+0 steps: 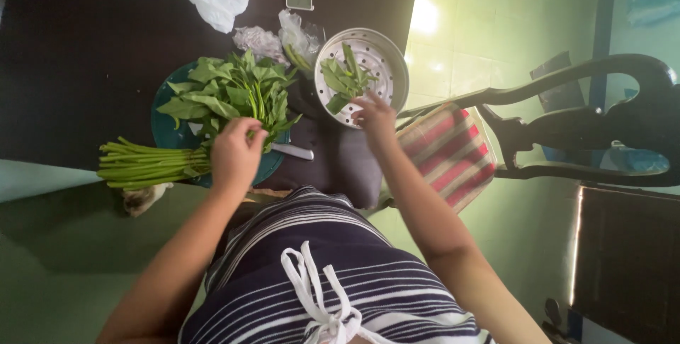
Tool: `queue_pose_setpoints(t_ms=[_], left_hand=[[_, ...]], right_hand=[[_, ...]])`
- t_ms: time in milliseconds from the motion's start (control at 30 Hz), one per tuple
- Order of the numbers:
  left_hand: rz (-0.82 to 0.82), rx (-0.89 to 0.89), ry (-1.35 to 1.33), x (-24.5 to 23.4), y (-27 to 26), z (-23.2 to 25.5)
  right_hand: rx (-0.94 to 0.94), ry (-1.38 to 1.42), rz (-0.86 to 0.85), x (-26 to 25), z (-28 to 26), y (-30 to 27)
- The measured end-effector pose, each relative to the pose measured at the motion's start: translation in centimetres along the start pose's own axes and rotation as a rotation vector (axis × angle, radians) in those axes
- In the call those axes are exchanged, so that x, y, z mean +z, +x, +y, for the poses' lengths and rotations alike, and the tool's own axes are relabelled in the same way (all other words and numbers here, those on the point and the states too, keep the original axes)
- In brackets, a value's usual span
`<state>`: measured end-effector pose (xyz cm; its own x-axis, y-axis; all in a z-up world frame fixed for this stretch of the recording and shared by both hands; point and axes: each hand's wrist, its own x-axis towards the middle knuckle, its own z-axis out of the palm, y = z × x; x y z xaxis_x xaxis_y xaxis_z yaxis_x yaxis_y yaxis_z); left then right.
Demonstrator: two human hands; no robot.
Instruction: Picking leaves off a bunch of green leafy vegetables and placing them into a steamer tray.
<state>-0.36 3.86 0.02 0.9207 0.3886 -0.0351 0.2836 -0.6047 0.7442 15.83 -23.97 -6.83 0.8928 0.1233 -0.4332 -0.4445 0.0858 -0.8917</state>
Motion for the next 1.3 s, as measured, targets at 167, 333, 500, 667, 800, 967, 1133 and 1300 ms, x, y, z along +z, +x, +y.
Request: queue_pose_setpoints(t_ms=[167, 333, 500, 667, 800, 967, 1133, 1300], left_hand=[[0.038, 0.117, 0.271, 0.1, 0.4, -1.2], [-0.008, 0.132, 0.398, 2.0, 0.5, -2.5], [-0.105, -0.041, 0.031, -0.6, -0.3, -1.8], [-0.084, 0.104, -0.042, -2.7, -1.9, -1.6], [0.033, 0.397, -0.190, -2.4, -2.8, -4.2], [-0.296, 0.217, -0.455, -4.5, -3.4, -5.3], [-0.331, 0.186, -0.627, -5.7, -4.2, -6.4], [-0.360, 0.351, -0.680, -8.9, -4.4, -4.5]], right_hand=[[0.190, 0.069, 0.032, 1.1, -1.5, -1.4], [0.232, -0.045, -0.215, 4.8, 0.4, -4.6], [0.285, -0.195, -0.392, 7.0, 1.4, -7.6], [0.197, -0.216, -0.478, 9.3, 0.8, -9.4], [0.115, -0.200, -0.529, 11.7, 0.5, -10.6], [0.076, -0.124, -0.450, 14.1, -0.6, -13.1], [0.104, 0.101, -0.458, 15.5, -1.0, -15.4], [0.046, 0.115, -0.413, 17.2, -1.4, -18.3]])
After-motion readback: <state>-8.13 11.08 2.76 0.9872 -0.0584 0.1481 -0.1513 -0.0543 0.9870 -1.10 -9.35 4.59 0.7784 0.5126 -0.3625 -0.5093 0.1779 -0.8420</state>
